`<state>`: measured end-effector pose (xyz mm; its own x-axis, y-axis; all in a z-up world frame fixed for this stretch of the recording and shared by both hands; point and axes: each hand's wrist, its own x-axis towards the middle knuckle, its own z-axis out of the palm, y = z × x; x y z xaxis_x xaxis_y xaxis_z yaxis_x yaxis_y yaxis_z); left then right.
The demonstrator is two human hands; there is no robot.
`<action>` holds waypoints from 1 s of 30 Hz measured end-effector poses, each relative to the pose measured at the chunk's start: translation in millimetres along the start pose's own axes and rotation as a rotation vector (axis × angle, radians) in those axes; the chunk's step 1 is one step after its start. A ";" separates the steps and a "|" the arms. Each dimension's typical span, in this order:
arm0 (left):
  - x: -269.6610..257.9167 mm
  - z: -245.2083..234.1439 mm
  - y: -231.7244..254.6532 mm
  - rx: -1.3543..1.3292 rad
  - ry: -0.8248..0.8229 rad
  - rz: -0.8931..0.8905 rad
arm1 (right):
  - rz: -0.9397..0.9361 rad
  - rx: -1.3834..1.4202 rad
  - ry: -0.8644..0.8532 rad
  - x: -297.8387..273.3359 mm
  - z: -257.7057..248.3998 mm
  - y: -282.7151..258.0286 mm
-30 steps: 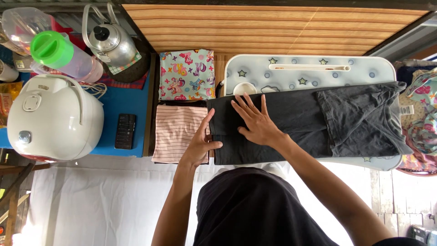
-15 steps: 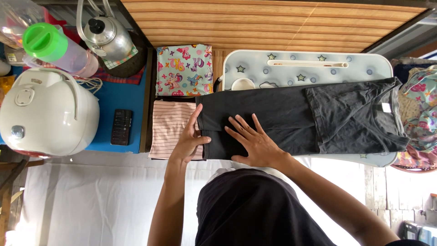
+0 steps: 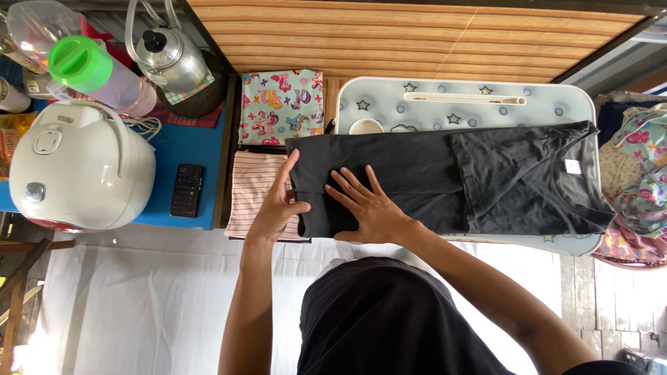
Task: The person folds a black t-shirt and a patterned cloth on a Cinnamoroll-themed folding board. The t-shirt is smoothed, folded in half, then folded again into a compact rectangle and placed aside. The patterned cloth is unfolded, smoothed, and folded into a smaller rectangle.
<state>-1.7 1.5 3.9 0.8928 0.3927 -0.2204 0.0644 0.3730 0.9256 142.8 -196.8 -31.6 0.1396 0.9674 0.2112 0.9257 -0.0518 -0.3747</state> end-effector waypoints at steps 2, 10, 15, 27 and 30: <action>-2.1 -0.1 4.6 0.012 0.012 0.004 | -0.007 0.013 0.010 8.6 0.8 4.8; 0.9 4.2 5.4 0.051 -0.006 0.044 | 0.059 -0.115 0.148 48.4 17.0 53.4; 3.2 2.2 -0.4 0.019 0.015 0.057 | -0.016 -0.168 0.027 10.1 3.4 17.4; 0.8 11.5 2.9 0.076 0.030 0.046 | 0.007 -0.164 0.244 38.2 6.3 53.6; 3.4 8.9 1.6 0.094 0.040 0.044 | -0.023 -0.124 0.242 43.6 15.0 61.6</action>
<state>5.4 -4.1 7.3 0.8774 0.4410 -0.1891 0.0684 0.2751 0.9590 200.7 -154.1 -59.0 0.1838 0.8821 0.4337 0.9637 -0.0747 -0.2565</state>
